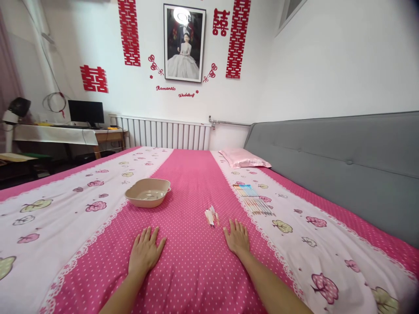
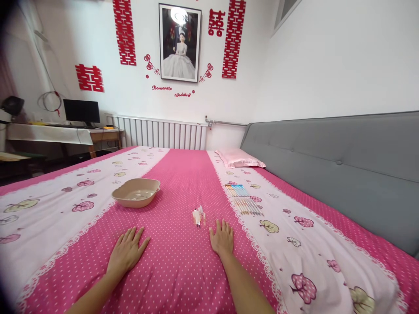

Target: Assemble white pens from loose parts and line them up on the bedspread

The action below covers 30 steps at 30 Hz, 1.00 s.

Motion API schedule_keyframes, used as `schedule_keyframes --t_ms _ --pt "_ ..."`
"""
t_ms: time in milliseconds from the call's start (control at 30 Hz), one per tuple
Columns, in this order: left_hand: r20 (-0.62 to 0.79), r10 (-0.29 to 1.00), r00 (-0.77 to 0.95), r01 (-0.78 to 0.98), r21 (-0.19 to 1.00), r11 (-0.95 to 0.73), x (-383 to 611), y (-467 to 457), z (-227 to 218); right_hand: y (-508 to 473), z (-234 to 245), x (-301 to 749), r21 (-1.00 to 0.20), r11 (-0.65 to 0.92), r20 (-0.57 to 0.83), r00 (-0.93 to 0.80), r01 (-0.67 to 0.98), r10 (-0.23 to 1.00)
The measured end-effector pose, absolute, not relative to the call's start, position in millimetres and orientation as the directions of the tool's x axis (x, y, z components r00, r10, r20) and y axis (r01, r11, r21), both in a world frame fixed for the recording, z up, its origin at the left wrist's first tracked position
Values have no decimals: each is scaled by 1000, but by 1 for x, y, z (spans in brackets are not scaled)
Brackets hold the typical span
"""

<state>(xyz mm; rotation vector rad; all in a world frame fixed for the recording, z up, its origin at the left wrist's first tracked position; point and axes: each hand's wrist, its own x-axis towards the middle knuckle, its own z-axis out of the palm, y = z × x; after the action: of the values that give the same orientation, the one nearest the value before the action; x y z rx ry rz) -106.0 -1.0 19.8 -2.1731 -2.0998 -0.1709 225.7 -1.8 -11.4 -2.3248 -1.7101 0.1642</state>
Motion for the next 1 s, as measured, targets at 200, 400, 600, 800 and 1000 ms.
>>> schedule_keyframes --t_ms 200,400,600,800,1000 --pt "163 986 36 999 6 -37 -106 -1 19 -3 -11 225 -271 -284 65 312 920 948" --pt "180 983 38 999 11 -41 -107 -1 18 -3 -12 225 -278 -282 67 312 918 948" --pt "166 986 31 999 -16 -28 -105 -1 18 -3 -12 226 -278 -285 61 313 917 948" --pt "176 984 38 999 -35 -33 -104 -1 19 -2 -12 227 -282 -289 53 316 915 947" --pt "170 985 38 999 -25 -35 -104 0 17 -1 -13 228 -281 -299 50 325 912 944"
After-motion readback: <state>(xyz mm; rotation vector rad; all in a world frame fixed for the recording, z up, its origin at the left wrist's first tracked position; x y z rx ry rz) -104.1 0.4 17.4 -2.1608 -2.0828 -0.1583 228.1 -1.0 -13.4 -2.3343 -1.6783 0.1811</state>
